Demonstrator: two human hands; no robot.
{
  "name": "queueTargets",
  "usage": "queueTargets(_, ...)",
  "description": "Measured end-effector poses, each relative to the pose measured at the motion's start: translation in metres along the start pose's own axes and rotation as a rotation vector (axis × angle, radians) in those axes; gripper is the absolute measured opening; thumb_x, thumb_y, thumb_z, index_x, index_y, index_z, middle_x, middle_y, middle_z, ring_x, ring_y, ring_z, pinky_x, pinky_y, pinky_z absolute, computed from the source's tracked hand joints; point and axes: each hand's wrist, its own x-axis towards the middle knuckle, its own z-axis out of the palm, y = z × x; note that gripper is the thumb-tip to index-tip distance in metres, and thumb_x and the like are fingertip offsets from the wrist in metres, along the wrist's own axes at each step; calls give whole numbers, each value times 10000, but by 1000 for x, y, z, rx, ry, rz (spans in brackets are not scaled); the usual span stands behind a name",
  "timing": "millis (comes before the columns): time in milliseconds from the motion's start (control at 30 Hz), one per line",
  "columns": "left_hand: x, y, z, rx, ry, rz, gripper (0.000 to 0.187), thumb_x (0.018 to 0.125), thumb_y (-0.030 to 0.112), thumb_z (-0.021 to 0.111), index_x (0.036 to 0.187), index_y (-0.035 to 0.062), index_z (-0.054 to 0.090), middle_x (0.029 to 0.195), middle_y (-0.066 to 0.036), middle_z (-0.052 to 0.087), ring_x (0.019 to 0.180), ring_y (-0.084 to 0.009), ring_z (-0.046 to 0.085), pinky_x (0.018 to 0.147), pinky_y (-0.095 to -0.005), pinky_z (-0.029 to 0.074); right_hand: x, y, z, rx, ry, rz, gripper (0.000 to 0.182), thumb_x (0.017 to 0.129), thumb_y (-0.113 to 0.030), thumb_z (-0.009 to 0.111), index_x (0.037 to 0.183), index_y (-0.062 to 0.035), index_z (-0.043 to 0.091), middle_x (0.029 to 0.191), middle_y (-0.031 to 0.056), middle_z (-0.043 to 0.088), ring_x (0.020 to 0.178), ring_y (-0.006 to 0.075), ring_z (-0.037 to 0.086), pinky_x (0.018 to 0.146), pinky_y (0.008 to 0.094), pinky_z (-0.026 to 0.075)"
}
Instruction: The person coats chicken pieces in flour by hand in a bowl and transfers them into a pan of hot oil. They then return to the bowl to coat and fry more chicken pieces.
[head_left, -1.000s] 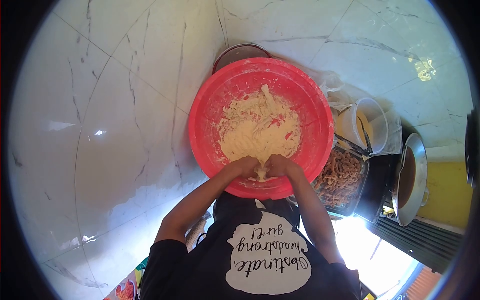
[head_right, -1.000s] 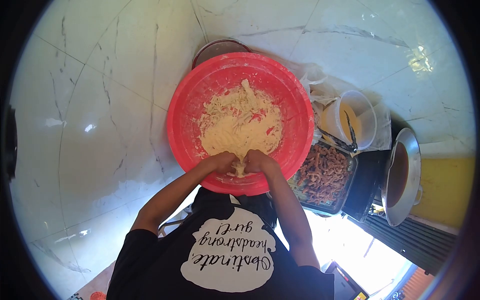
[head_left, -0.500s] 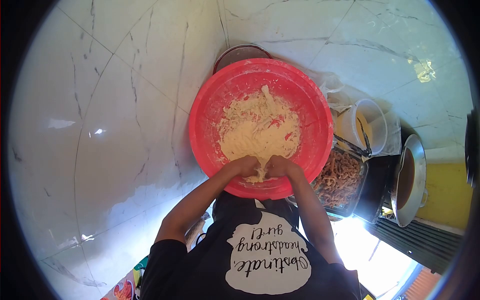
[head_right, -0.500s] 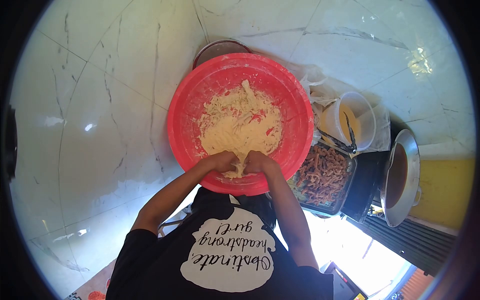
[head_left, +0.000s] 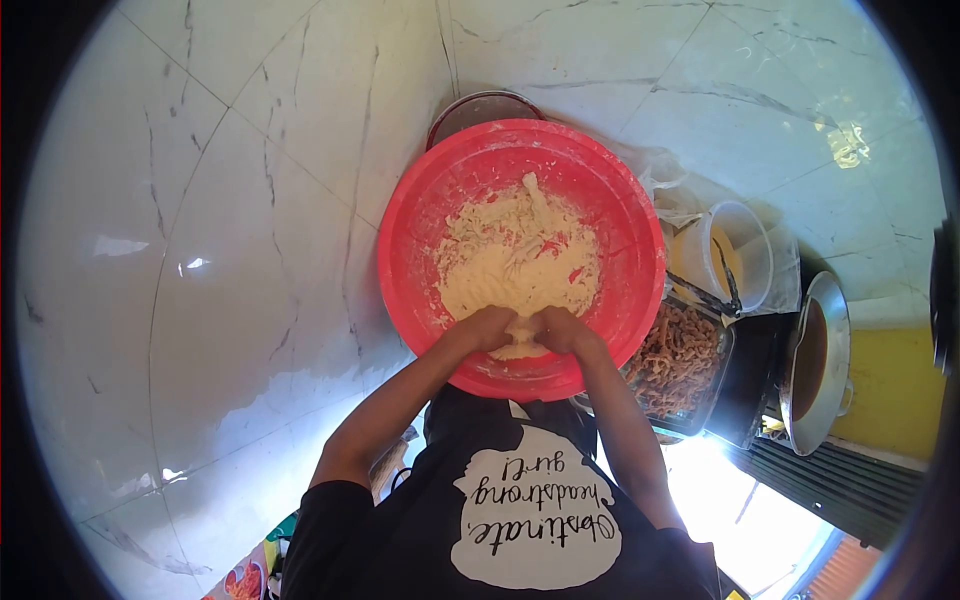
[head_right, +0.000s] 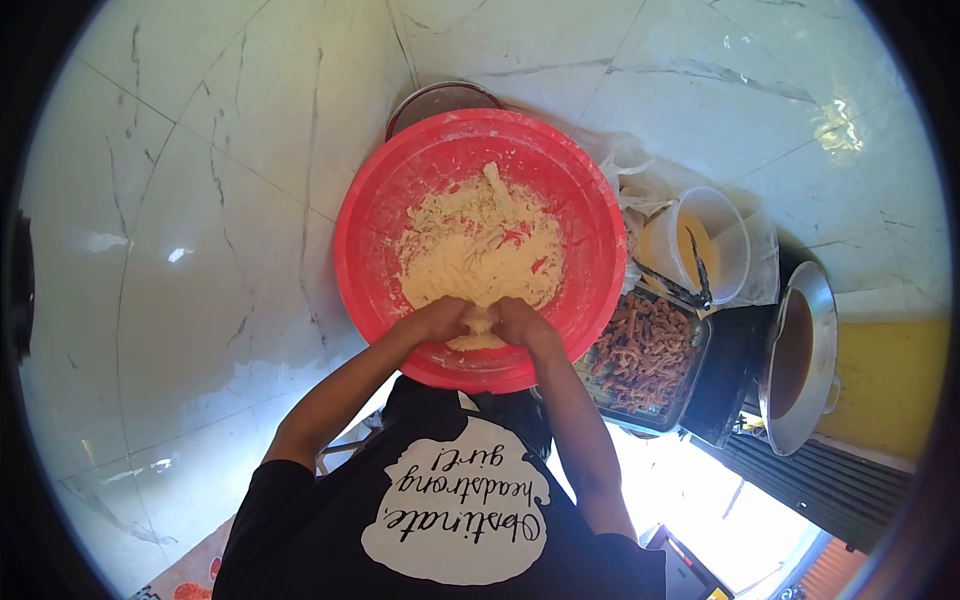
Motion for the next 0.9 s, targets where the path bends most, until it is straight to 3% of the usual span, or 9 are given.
queueTargets(67, 3, -1, 4, 201, 310, 51, 318, 669, 165, 687, 955, 41, 625, 909, -166, 632, 883, -320, 600, 783, -397, 468, -1, -1, 1, -17, 147, -52, 351, 698, -154, 675, 1029, -52, 617, 989, 146, 631, 977, 287, 587, 839, 353, 469)
queueTargets(100, 2, 2, 2, 200, 310, 50, 318, 669, 165, 687, 955, 41, 625, 909, -166, 632, 883, -320, 600, 783, -397, 468, -1, -3, 0, -87, 169, -61, 329, 704, -148, 668, 1018, -60, 621, 999, 143, 628, 981, 289, 584, 840, 358, 467)
queueTargets(167, 0, 8, -3, 178, 8, 40, 317, 668, 168, 688, 953, 43, 627, 909, -169, 632, 883, -326, 599, 787, -398, 469, -2, -5, 0, -158, 191, -72, 308, 710, -143, 661, 1006, -67, 626, 1010, 139, 624, 986, 292, 581, 842, 362, 466)
queueTargets(267, -2, 10, 8, 174, -73, 12, 350, 677, 189, 686, 982, 34, 612, 925, -193, 618, 902, -343, 585, 781, -402, 457, -3, -2, 5, -80, 3, 59, 286, 696, -100, 660, 981, -79, 648, 922, 180, 631, 904, 307, 601, 788, 359, 479)
queueTargets(367, 7, -8, 14, 80, -92, 33, 351, 665, 194, 696, 963, 28, 612, 929, -197, 615, 909, -344, 584, 768, -400, 459, -1, -1, 3, -20, -88, 62, 310, 684, -91, 654, 994, -77, 648, 936, 176, 633, 920, 303, 601, 801, 353, 478)
queueTargets(567, 3, -4, 4, 188, 112, 33, 309, 674, 168, 690, 940, 30, 618, 936, -182, 621, 903, -330, 593, 790, -391, 470, -1, -4, 1, -50, 108, 28, 433, 657, -112, 654, 1084, -65, 602, 1029, 169, 616, 1014, 280, 574, 849, 343, 463)
queueTargets(667, -2, 7, 2, 189, -81, -3, 313, 667, 154, 688, 942, 24, 613, 934, -190, 617, 912, -335, 588, 791, -396, 464, 0, 1, 3, -61, -21, 19, 421, 640, -132, 691, 1038, -15, 618, 968, 180, 631, 936, 297, 599, 810, 335, 472)
queueTargets(767, 3, -8, 12, 63, -78, 48, 320, 665, 159, 686, 946, 23, 613, 935, -191, 616, 914, -340, 585, 787, -398, 462, -4, -5, -5, -30, -168, 16, 459, 652, -126, 685, 1089, -19, 592, 988, 192, 621, 956, 302, 591, 823, 340, 465)
queueTargets(900, 7, -10, -2, -56, -78, -31, 341, 668, 176, 689, 969, 32, 617, 935, -187, 623, 904, -339, 590, 786, -397, 462, -3, -2, -5, 76, 46, -4, 419, 673, -91, 633, 1085, -31, 592, 1009, 190, 615, 972, 301, 585, 842, 342, 464)
